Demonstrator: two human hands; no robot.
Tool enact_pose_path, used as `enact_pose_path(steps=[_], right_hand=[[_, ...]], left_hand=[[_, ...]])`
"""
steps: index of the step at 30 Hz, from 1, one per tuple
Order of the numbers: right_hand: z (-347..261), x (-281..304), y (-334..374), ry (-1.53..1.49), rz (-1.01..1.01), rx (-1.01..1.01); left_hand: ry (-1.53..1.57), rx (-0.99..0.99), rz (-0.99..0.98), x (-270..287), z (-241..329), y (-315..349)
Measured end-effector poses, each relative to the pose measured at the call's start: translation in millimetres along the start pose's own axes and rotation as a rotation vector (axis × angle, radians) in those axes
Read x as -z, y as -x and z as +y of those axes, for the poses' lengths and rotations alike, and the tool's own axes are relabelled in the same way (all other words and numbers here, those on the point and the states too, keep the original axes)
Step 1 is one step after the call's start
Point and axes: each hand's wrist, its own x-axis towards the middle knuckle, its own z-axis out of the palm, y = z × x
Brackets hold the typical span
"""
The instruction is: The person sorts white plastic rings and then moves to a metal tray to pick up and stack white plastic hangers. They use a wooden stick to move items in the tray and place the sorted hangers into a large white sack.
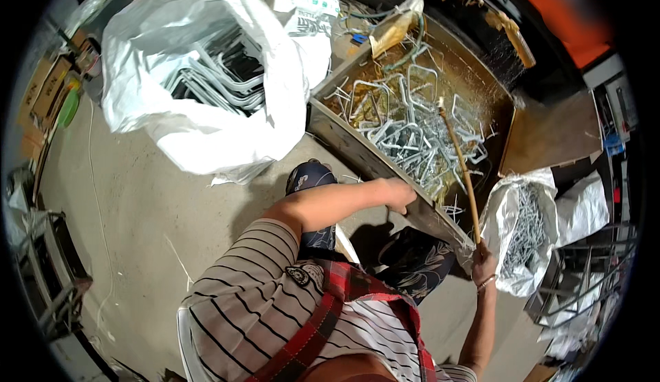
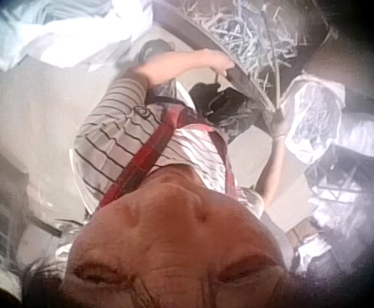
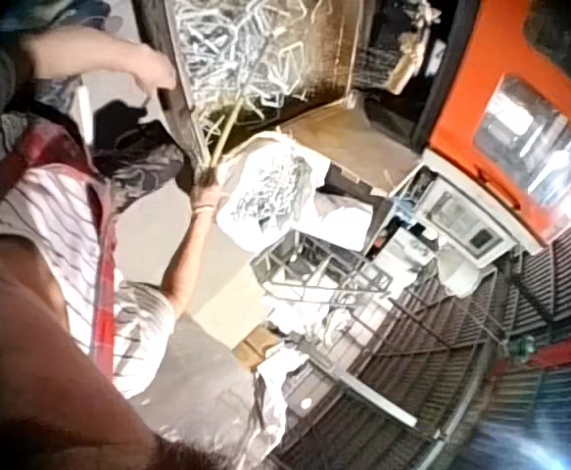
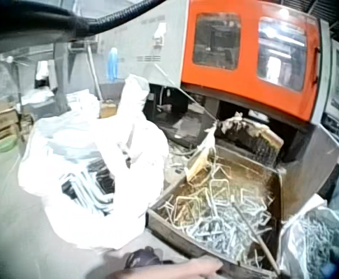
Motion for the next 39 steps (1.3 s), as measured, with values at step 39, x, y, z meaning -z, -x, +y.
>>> enact_pose_path(steps=[39], right_hand=[[2.1,74.7,49.4,-0.196,0.350,-0.064]], left_hand=[[0.543,0.911,0.782,261.0,6.5,327.5]])
